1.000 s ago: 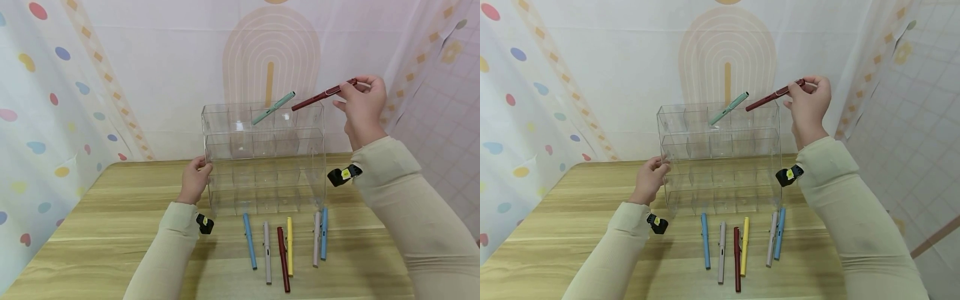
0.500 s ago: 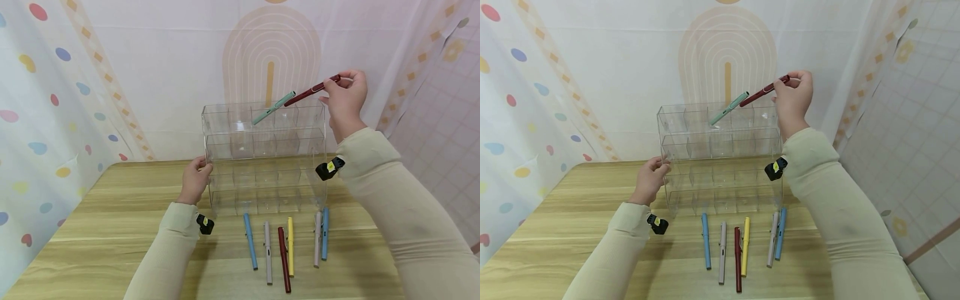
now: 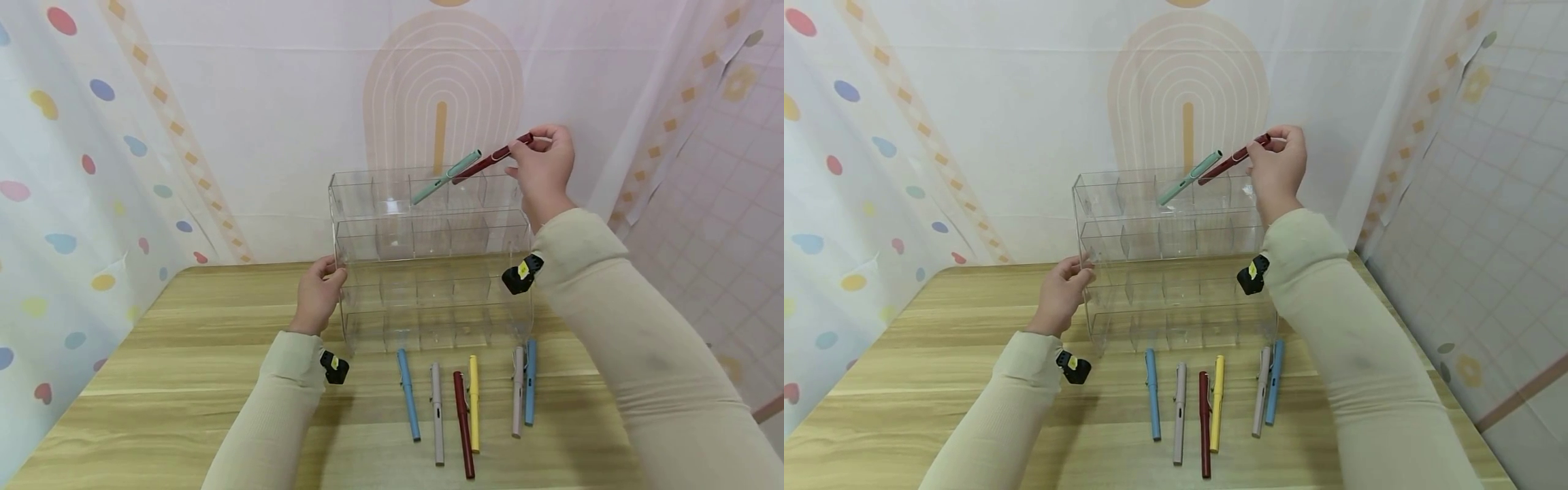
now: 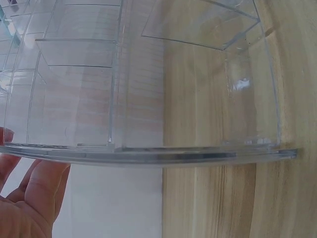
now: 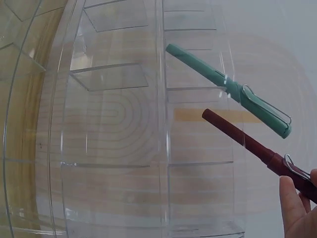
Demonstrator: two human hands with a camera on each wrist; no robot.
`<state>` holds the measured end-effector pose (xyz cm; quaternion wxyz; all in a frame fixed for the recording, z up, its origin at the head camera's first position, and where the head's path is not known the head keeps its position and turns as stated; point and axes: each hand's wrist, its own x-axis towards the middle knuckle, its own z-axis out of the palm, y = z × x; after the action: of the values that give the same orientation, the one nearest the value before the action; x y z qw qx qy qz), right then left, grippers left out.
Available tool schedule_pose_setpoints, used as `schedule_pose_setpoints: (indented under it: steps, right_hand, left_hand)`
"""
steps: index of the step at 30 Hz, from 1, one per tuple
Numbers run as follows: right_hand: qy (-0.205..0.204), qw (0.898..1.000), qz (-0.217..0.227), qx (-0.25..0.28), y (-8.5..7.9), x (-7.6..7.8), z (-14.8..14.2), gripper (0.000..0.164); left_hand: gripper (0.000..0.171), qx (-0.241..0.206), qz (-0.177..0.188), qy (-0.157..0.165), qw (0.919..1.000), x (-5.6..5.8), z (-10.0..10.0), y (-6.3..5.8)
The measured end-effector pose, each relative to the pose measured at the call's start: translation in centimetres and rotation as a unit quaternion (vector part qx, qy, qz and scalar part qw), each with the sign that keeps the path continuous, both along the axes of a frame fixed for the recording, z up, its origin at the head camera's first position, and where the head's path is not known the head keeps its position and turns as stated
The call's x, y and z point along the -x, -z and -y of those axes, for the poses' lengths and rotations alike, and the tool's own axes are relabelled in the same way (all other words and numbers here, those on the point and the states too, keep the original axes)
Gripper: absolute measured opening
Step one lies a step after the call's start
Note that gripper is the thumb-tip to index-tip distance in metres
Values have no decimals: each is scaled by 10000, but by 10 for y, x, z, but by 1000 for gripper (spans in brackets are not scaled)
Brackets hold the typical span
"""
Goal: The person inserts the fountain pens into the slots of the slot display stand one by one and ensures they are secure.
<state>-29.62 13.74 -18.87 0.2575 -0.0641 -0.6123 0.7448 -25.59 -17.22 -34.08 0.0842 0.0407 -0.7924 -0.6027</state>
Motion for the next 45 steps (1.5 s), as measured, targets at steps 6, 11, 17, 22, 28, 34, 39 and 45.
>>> schedule_pose_setpoints:
  steps: [6, 11, 17, 22, 28, 34, 39, 45]
  right_hand:
    - [-54, 9999, 111, -70, 4, 4, 6, 24]
    - [-117, 9998, 167, -46, 7, 6, 8, 24]
    - [-117, 9995, 226, -167, 12, 9, 9, 24]
    - [-139, 9992, 289, -237, 15, 10, 7, 24]
    - [-119, 9988, 334, -333, 19, 11, 4, 25]
    - [-106, 9989, 285, -363, 21, 12, 4, 24]
    - [-88, 9987, 269, -413, 22, 11, 4, 24]
    - [-126, 9983, 366, -436, 23, 9, 1, 27]
  left_hand:
    - [39, 55, 71, -51, 9999, -1, 0, -1]
    - [40, 54, 76, -51, 9999, -1, 0, -1]
    - [40, 42, 22, -49, 10000, -1, 1, -1]
    - [41, 101, 7, -55, 9999, -2, 0, -2]
    - [40, 120, 8, -56, 9999, -3, 0, -2]
    - [39, 62, -2, -51, 10000, -3, 0, -2]
    - [40, 34, 25, -35, 10000, -3, 0, -2]
    - [41, 42, 64, -10, 10000, -4, 0, -2]
